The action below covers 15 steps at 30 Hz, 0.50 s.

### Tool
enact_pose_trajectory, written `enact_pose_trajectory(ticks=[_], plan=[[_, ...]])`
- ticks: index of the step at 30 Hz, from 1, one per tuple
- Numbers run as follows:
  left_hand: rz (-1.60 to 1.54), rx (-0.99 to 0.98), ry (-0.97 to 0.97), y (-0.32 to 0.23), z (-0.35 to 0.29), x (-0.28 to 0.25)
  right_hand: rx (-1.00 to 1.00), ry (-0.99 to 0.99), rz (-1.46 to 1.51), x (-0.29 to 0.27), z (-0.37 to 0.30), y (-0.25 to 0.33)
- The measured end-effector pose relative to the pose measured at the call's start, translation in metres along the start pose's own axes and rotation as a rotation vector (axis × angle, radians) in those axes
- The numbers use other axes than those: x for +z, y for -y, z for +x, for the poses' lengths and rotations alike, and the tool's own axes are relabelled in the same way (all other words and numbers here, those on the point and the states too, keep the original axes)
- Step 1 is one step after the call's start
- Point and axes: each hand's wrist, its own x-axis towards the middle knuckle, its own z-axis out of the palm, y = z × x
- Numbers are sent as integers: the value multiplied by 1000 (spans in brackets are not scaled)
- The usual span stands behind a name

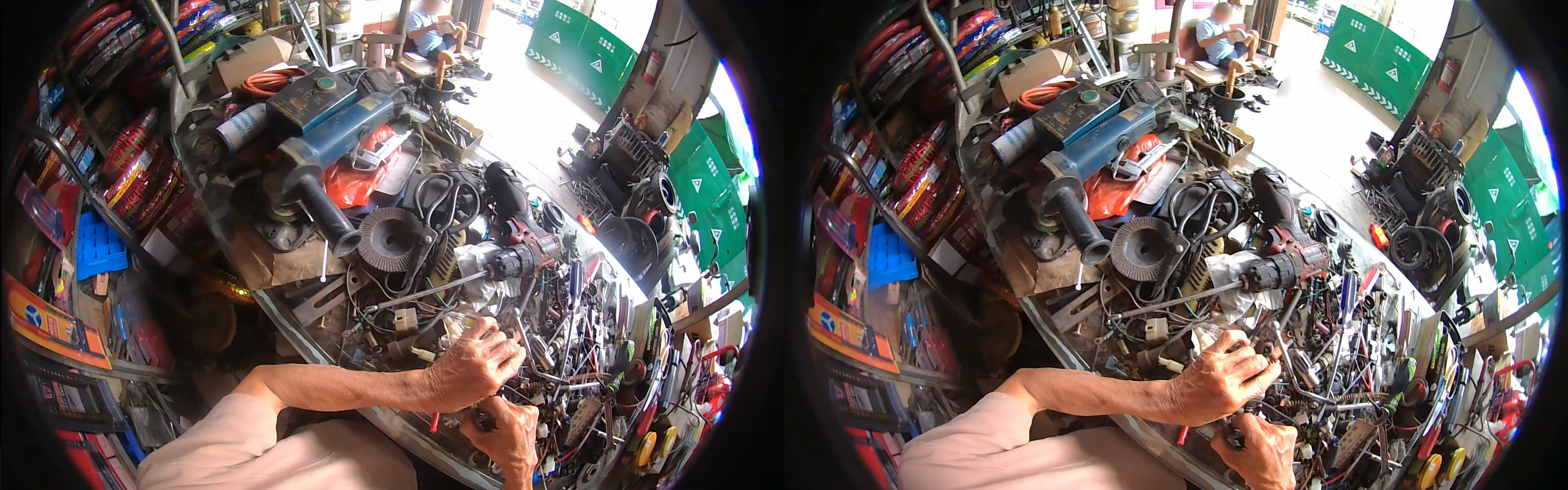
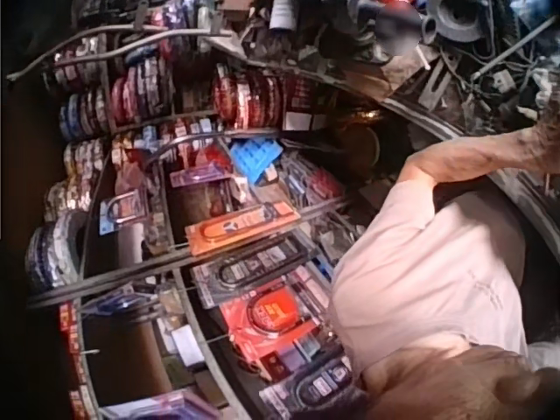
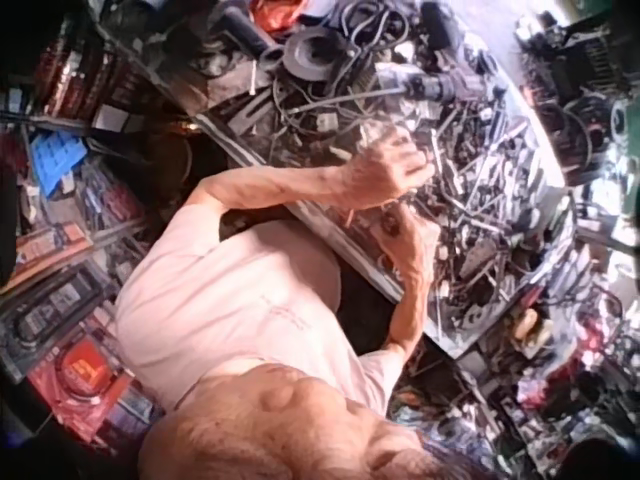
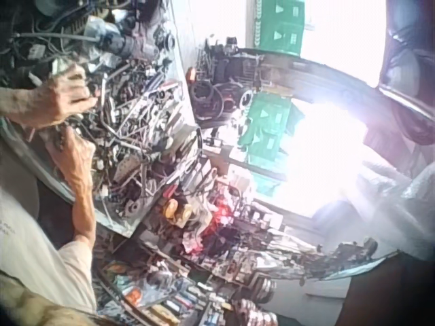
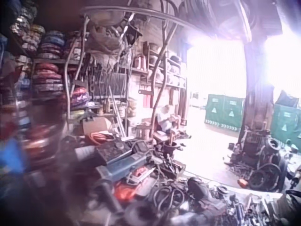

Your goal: The person assembles small mechanical components on a cluttered workbench. They use a wrench to tighten a nut onto a threaded rod and then attach a spring to the assembly. The person handles the parts with both hands, occasionally reaching for tools or parts from the surrounding area.

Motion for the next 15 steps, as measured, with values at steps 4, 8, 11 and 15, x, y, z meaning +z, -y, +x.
enact_pose_trajectory(ticks=[4,8,11,15], plan=[[-53,17,20,2,0,-4,-10,-11,-46,6,-9,-20],[-32,-5,-14,5,3,-6,-50,-2,-96,-1,-3,-20],[31,-59,-1,9,5,-9,-76,20,-49,-3,0,-22],[25,-140,63,12,11,-15,-30,-167,-86,-8,-4,-23]])
